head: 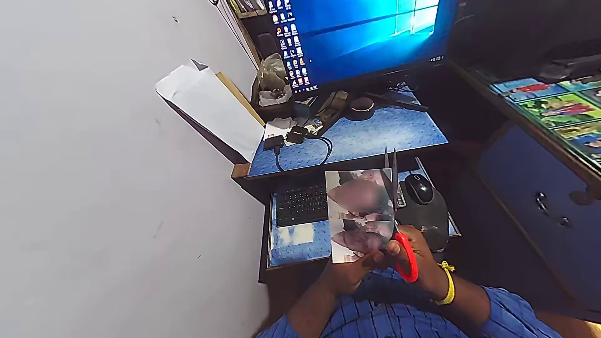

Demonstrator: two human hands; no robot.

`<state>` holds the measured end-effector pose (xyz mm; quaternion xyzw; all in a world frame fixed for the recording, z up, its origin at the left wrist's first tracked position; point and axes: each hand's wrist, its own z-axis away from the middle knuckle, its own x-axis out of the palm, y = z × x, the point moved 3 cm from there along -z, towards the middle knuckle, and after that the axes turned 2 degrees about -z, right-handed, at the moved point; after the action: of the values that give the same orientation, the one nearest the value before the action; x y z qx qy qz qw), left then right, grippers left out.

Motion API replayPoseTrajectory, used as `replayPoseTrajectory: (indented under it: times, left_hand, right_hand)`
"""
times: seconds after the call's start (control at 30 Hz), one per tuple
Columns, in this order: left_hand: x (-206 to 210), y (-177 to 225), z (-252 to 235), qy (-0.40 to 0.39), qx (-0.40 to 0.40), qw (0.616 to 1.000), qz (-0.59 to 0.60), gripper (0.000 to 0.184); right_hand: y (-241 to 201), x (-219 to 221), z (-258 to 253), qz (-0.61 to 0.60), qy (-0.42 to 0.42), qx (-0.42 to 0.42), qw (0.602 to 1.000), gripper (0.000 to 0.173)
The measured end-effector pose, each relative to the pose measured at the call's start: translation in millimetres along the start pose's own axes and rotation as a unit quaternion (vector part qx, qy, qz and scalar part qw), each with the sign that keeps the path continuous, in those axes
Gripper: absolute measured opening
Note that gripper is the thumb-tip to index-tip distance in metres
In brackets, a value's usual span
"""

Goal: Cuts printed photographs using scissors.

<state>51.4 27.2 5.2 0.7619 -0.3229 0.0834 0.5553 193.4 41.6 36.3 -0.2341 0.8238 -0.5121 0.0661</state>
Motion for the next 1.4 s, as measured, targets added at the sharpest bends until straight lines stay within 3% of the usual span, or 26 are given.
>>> replayPoseTrajectory:
  times: [0.27,0.4,0.5,0.7,0.83,0.93,1.0,1.1,1.27,1.4]
  left_hand:
    - [-2.3,-2.5,-0.3,-0.011,-0.002,1.0,0.006,0.04]
    - [-2.5,-3.5,1.0,-0.029,0.0,1.0,-0.007,0.029]
    - [-3.8,-4.9,0.5,0.033,0.006,0.999,-0.023,0.024]
    - [-33.4,-22.4,-20.8,0.13,0.059,0.99,-0.01,0.051]
    - [-35.1,-21.5,-61.2,0.12,0.07,0.988,-0.07,0.044]
    - [-36.1,-14.3,-122.1,0.105,0.078,0.978,-0.162,0.037]
    - [-49.3,-19.0,-168.1,0.102,0.04,0.966,-0.235,0.041]
    - [-77.0,-35.6,-206.6,0.143,-0.081,0.943,-0.289,0.06]
    - [-100.9,-38.5,-191.8,0.178,-0.068,0.968,-0.16,0.044]
    - [-102.3,-22.4,-124.3,0.107,-0.039,0.993,0.019,0.044]
  right_hand:
    - [3.4,-0.2,0.4,0.016,0.008,0.005,1.0,0.039]
    - [7.2,-2.1,1.1,0.007,0.054,0.036,0.998,0.037]
    - [10.6,-4.5,0.2,-0.01,0.082,0.072,0.994,0.038]
    - [18.3,-15.9,-0.3,-0.012,0.091,0.053,0.994,0.041]
    - [16.4,-23.3,-1.3,-0.01,0.111,0.059,0.992,0.043]
    - [13.4,-29.9,-2.6,0.002,0.12,0.054,0.991,0.043]
    - [13.0,-34.7,-4.3,0.007,0.123,0.049,0.991,0.043]
    - [13.5,-40.0,-6.5,0.001,0.134,0.058,0.989,0.043]
    - [20.1,-53.5,-11.2,0.001,0.159,0.072,0.985,0.043]
    - [27.7,-59.9,-15.8,-0.04,0.184,0.085,0.978,0.045]
